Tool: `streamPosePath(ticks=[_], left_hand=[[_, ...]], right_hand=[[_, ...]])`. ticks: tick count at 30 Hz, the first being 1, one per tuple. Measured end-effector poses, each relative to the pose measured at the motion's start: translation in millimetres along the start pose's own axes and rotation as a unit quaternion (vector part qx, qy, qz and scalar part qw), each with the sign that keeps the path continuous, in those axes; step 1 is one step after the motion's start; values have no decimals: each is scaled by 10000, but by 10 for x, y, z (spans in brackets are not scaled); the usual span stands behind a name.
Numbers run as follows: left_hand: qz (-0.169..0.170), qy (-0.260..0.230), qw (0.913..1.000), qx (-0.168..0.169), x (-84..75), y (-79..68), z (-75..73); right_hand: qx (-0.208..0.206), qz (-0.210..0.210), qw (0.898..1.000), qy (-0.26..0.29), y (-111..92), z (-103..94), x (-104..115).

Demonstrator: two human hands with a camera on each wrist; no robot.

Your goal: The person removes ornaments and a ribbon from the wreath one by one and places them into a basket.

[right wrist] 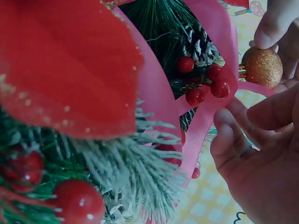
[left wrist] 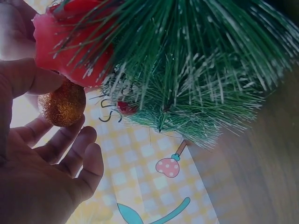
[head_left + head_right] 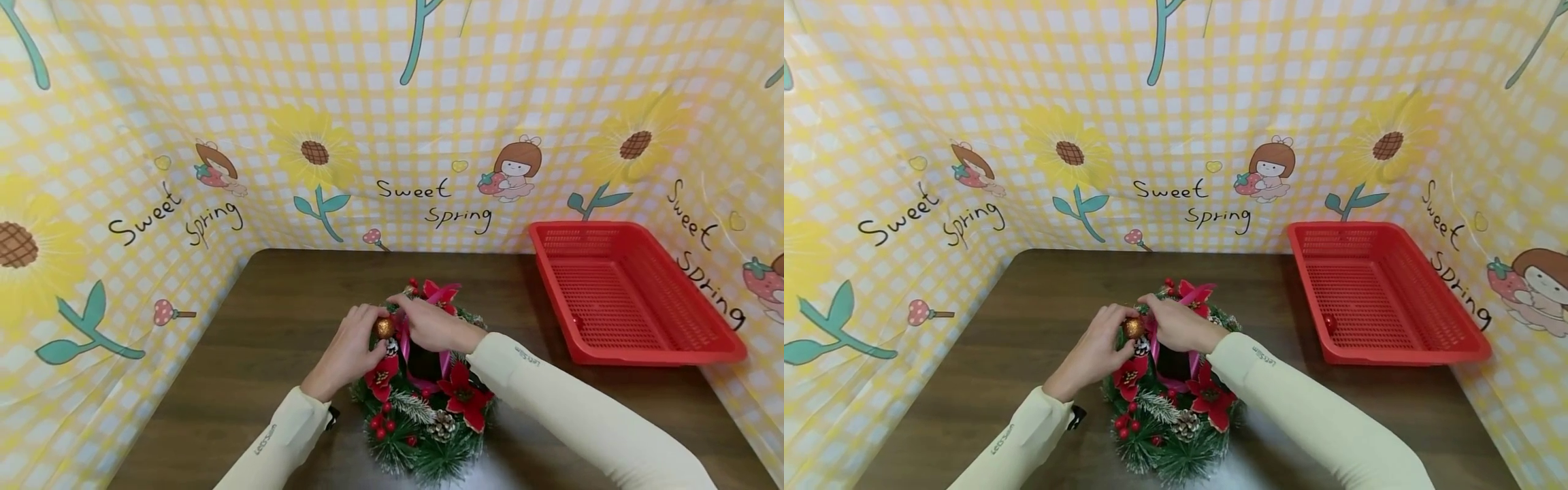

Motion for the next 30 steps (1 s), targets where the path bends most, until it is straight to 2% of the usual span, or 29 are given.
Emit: streamPosePath(ticks=[9, 16, 26, 30], left_hand=[[-49, 53, 9999, -120, 19, 23, -9], [-141, 38, 9998, -161, 45, 25, -11], [-160, -60, 9997, -174, 39, 3, -31], [-213, 0, 9996, -166, 59, -10, -26]], right_hand=[[-156, 245, 9995, 81, 8, -16, -106], [-259, -13, 9993, -257, 6, -32, -81], [-334, 85, 9983, -480, 23, -24, -104], [-229, 196, 9979, -578, 37, 7, -109]])
Point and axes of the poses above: each hand's wrist, its own y-axis towards the middle knuckle, its own z-axis out of the palm, x = y × z, the point moved 10 cm from there along y, towards the middle knuckle, and after that the axes turned 8 degrees about -z, right-handed, at the moved point
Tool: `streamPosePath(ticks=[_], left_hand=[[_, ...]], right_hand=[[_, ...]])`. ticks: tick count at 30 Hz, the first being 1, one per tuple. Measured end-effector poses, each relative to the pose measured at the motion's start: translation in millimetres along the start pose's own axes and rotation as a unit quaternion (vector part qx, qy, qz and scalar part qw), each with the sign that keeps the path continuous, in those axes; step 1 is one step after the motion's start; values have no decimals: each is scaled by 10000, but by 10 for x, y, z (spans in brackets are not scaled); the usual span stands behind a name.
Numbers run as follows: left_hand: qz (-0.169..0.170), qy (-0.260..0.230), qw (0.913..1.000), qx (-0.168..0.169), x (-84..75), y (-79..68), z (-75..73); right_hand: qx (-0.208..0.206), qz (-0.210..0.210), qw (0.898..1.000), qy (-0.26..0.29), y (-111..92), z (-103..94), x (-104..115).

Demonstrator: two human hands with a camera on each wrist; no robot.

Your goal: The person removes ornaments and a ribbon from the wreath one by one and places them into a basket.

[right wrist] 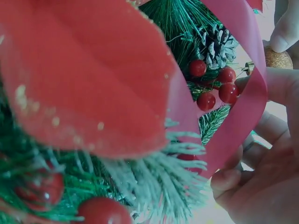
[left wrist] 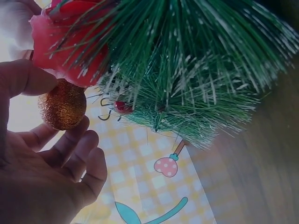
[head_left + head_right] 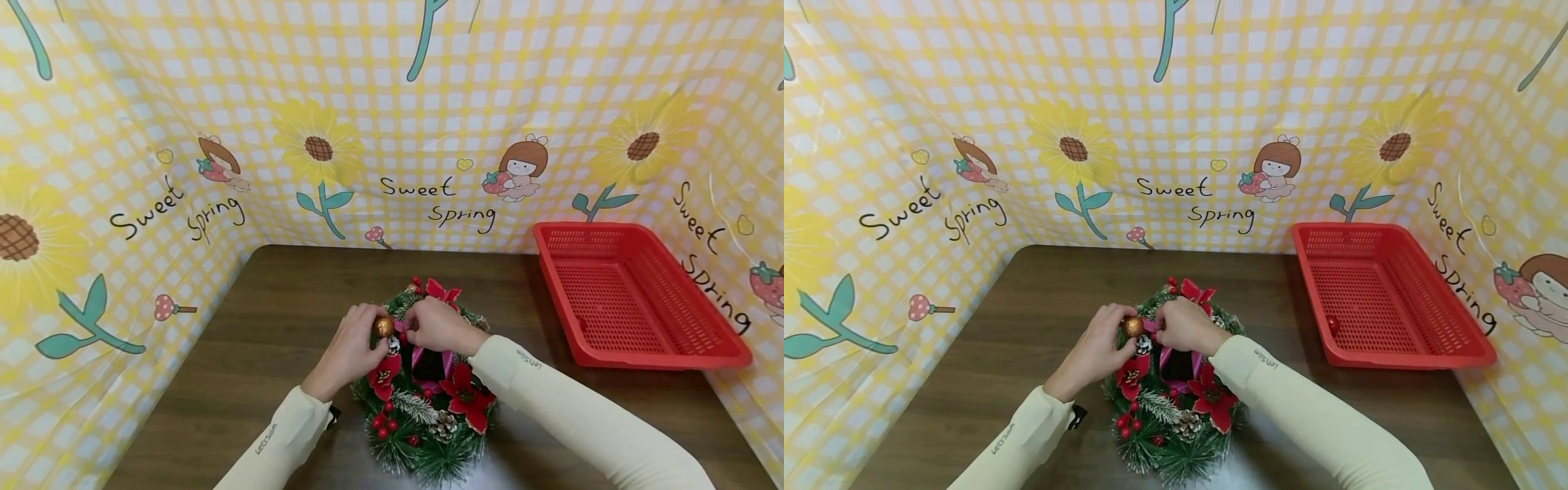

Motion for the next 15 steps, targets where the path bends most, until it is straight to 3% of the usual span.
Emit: streamPosePath(ticks=[7, 15], left_hand=[[7, -128, 9999, 102, -11, -24, 11], [9, -196, 9996, 208, -37, -24, 36]], right_hand=[[256, 78, 9996, 93, 14, 57, 4], [336, -374, 9985, -219, 22, 75, 73]])
Point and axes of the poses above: each hand's wrist, its own y-axis towards the middle knuckle, its own z-axis out of the palm, x = y × z, the point moved 10 cm from there along y, towards the middle knuckle, and after that the axes turned 8 degrees about -z, right-handed, at the moved point
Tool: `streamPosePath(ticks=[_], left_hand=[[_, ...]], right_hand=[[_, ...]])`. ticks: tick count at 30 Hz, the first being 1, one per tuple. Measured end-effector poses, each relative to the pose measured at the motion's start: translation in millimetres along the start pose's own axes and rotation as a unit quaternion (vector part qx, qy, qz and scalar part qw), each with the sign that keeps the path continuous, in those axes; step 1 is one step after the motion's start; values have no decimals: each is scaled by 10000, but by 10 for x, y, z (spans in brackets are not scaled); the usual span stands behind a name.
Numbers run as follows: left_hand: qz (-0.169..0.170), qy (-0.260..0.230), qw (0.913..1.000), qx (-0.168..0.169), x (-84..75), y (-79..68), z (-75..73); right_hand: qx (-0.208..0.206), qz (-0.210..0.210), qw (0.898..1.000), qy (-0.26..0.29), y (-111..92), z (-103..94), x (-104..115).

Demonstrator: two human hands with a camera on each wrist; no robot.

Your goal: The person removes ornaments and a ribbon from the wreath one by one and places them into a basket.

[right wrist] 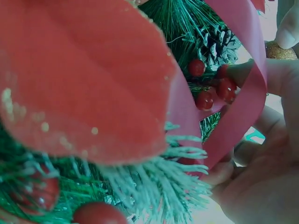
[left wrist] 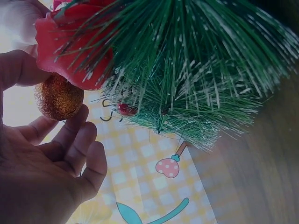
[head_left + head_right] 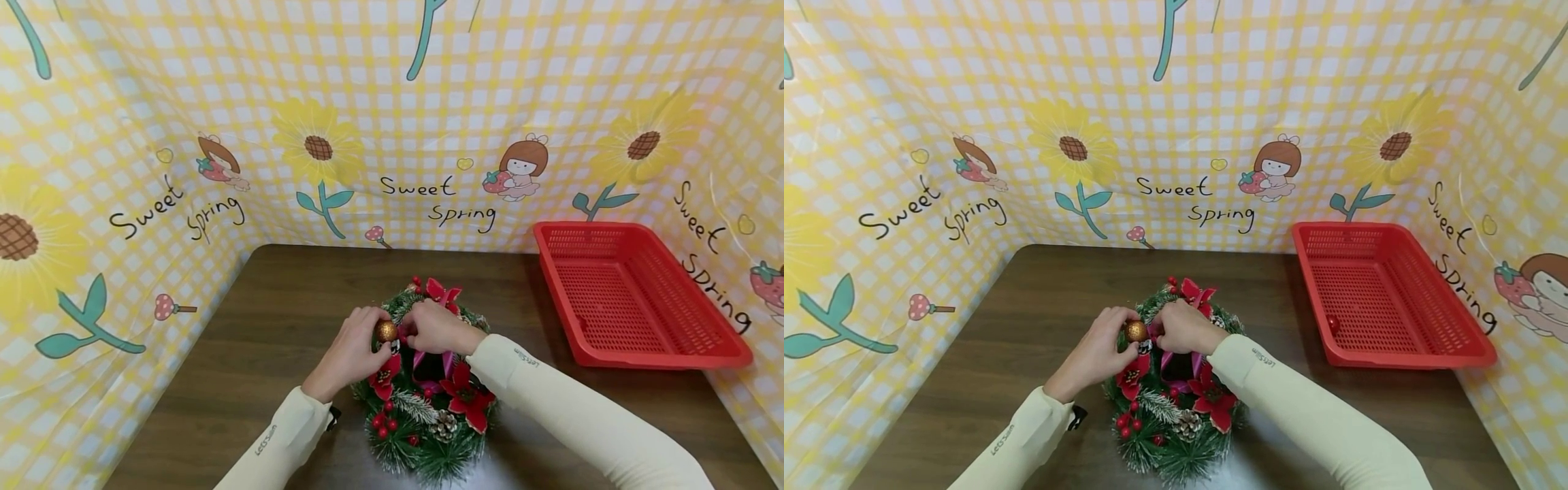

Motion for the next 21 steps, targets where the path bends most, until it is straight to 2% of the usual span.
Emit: streamPosePath(ticks=[12, 21], left_hand=[[-85, -19, 9999, 57, 18, -10, -8], [-129, -72, 9998, 108, 21, -12, -8]], right_hand=[[-305, 151, 9988, -357, 13, -3, -14], [-493, -386, 9974, -346, 24, 4, 89]])
Point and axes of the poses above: each hand's wrist, its own y-axis towards the middle knuckle, its own z-axis out of the palm, x = y × z, the point moved 10 cm from there along y, towards the middle knuckle, and after that the axes turned 8 degrees about -z, right-handed, at the moved point
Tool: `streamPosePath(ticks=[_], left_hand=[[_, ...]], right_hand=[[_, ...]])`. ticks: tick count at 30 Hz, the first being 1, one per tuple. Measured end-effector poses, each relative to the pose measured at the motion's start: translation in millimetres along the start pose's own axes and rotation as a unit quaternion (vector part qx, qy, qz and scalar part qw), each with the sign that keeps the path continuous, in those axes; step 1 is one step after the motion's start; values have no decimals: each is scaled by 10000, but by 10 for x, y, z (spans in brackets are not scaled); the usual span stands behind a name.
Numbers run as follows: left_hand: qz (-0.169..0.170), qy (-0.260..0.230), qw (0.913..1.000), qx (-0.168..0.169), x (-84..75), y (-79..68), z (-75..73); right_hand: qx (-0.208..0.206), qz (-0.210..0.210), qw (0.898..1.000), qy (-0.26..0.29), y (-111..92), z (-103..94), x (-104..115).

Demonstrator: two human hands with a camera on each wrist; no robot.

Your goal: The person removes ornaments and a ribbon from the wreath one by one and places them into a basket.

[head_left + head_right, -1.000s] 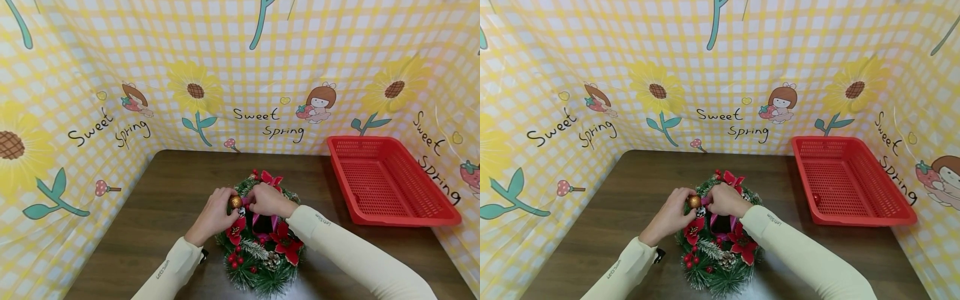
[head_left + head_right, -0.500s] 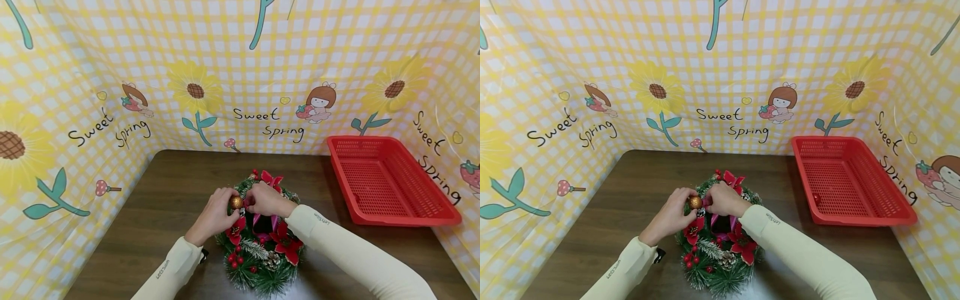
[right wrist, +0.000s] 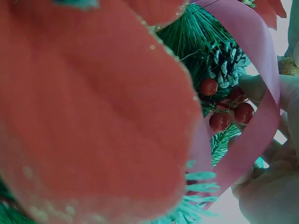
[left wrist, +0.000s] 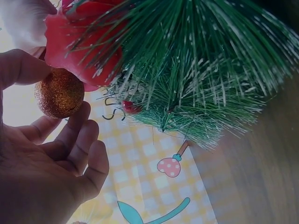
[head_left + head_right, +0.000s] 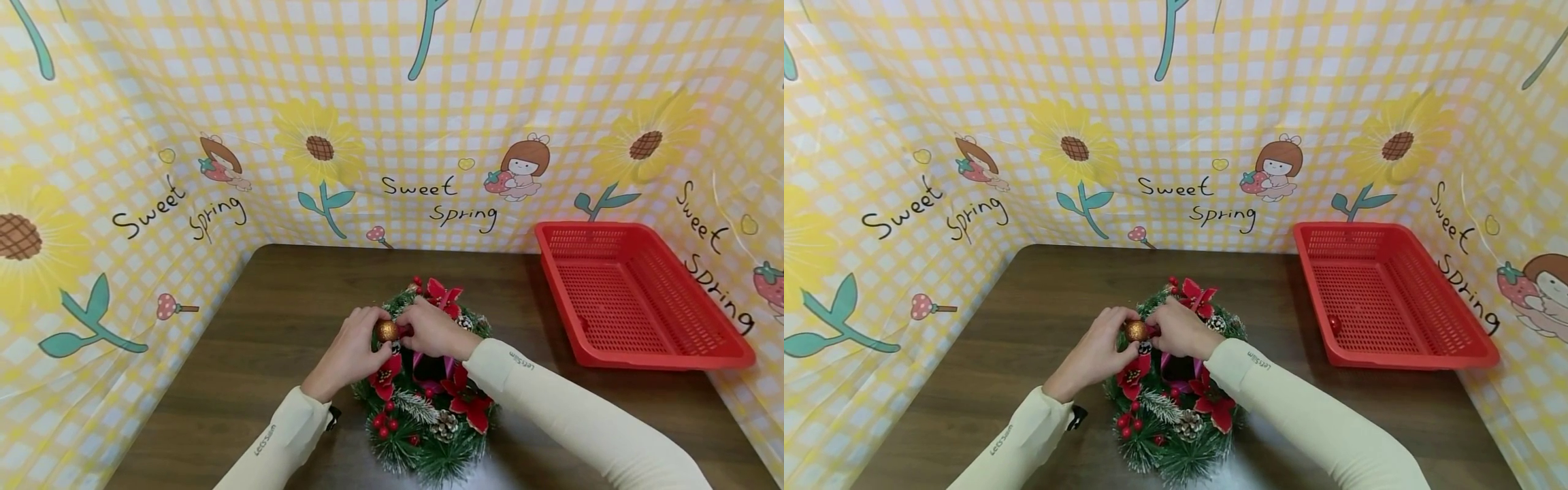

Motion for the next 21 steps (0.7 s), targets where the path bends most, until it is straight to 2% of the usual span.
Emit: streamPosePath(ticks=[5, 12, 21], left_hand=[[7, -97, 9999, -36, -8, -13, -14], [187, -183, 9995, -171, -74, 4, -32], [316, -212, 9990, -238, -110, 28, -21]], right_hand=[[-5, -69, 9997, 215, -23, -28, -11], [90, 114, 9991, 387, -96, -82, -99], [227, 45, 9979, 599, -100, -99, -81]])
Point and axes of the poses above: each hand's wrist, its own y-axis towards the middle knuckle, its own z-axis out of the palm, x = y × z, the point moved 10 cm from there along y, towards the middle knuckle, and after that the axes turned 8 degrees about -z, right-handed, at the moved point
